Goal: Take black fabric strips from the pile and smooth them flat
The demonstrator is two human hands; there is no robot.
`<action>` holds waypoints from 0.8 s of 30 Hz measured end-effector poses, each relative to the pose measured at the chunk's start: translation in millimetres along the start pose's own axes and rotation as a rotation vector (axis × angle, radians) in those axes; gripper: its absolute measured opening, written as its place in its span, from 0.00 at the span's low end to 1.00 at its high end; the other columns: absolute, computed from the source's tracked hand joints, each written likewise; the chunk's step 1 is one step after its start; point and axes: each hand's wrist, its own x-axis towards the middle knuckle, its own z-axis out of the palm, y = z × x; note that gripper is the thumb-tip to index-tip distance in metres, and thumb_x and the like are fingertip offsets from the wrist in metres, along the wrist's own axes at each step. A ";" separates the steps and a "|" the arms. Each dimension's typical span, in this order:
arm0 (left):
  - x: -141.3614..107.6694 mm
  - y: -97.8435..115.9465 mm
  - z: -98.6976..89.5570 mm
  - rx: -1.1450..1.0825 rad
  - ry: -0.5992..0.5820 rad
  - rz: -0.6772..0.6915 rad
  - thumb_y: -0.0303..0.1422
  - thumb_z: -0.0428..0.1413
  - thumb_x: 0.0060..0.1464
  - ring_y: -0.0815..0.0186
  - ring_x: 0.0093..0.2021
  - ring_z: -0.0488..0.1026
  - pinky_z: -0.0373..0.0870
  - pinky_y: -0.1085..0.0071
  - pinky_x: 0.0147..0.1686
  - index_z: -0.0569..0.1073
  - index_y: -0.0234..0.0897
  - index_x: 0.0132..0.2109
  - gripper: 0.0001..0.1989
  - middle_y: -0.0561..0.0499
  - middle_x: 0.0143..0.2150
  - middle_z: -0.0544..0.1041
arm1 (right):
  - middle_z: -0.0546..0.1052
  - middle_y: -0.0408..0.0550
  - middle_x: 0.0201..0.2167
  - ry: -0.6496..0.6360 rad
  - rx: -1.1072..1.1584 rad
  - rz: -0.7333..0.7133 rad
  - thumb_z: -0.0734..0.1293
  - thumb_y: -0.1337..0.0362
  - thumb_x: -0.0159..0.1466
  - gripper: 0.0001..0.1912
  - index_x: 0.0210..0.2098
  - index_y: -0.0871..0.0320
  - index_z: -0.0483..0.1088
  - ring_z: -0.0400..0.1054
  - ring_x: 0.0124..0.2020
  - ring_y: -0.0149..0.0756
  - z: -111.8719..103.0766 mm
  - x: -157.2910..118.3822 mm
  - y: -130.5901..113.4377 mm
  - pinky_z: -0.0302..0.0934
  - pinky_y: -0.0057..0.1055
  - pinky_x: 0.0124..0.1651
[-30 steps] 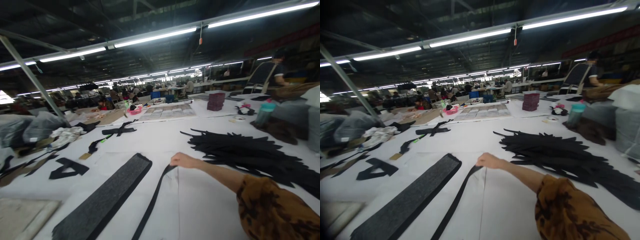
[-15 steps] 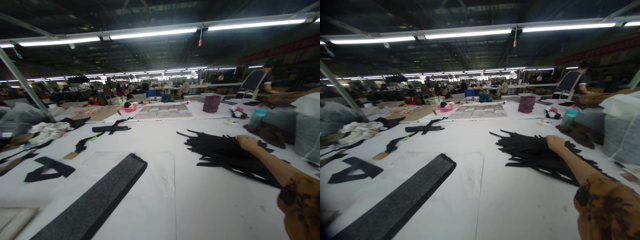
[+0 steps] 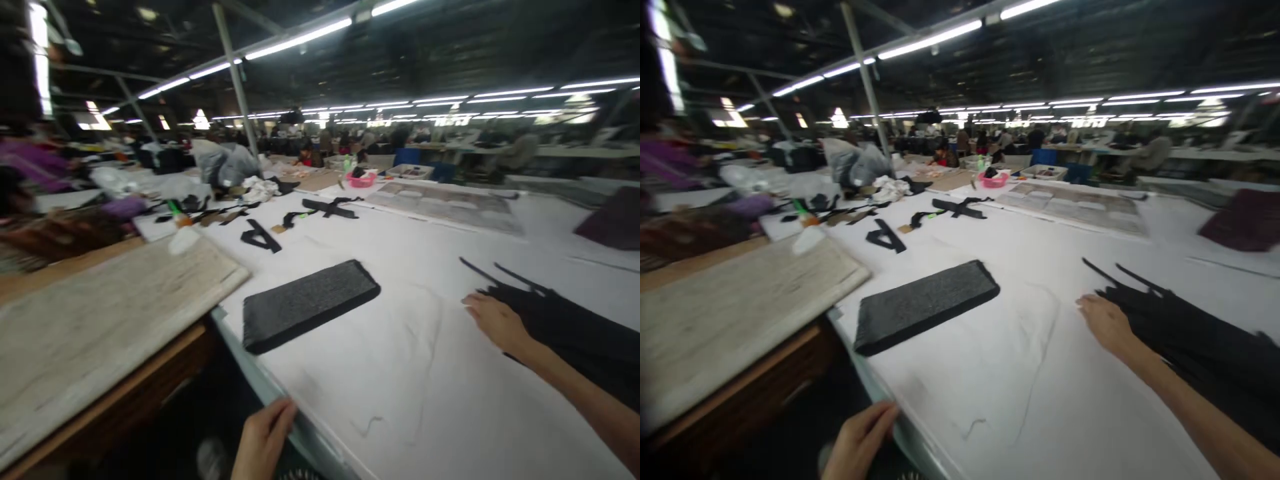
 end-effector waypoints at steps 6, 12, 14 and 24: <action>-7.6 8.5 -1.5 0.022 0.055 0.021 0.40 0.47 0.57 0.69 0.24 0.63 0.59 0.74 0.26 0.71 0.35 0.25 0.18 0.55 0.20 0.66 | 0.73 0.48 0.45 -0.039 0.290 -0.565 0.60 0.65 0.65 0.09 0.38 0.56 0.71 0.67 0.43 0.38 0.4 27.3 -220.0 0.62 0.35 0.48; -7.6 2.8 0.2 0.125 0.116 0.104 0.33 0.48 0.57 0.65 0.32 0.72 0.64 0.73 0.34 0.75 0.36 0.32 0.13 0.50 0.29 0.77 | 0.73 0.47 0.39 -0.070 0.271 -0.723 0.66 0.66 0.61 0.02 0.35 0.57 0.70 0.66 0.39 0.38 -11.7 41.1 -342.4 0.59 0.34 0.42; -6.3 0.5 1.5 0.159 0.154 0.137 0.30 0.48 0.57 0.64 0.35 0.73 0.66 0.71 0.37 0.76 0.37 0.34 0.11 0.49 0.33 0.78 | 0.72 0.47 0.37 -0.070 0.203 -0.746 0.64 0.69 0.62 0.03 0.35 0.57 0.69 0.65 0.38 0.38 -7.1 46.7 -359.1 0.58 0.34 0.41; 2.4 -1.2 3.6 0.424 0.209 0.378 0.23 0.46 0.57 0.63 0.36 0.71 0.70 0.67 0.39 0.73 0.36 0.30 0.12 0.49 0.33 0.75 | 0.72 0.52 0.37 -0.247 0.130 -0.730 0.57 0.77 0.63 0.12 0.36 0.61 0.71 0.64 0.40 0.39 11.8 63.7 -384.4 0.55 0.32 0.39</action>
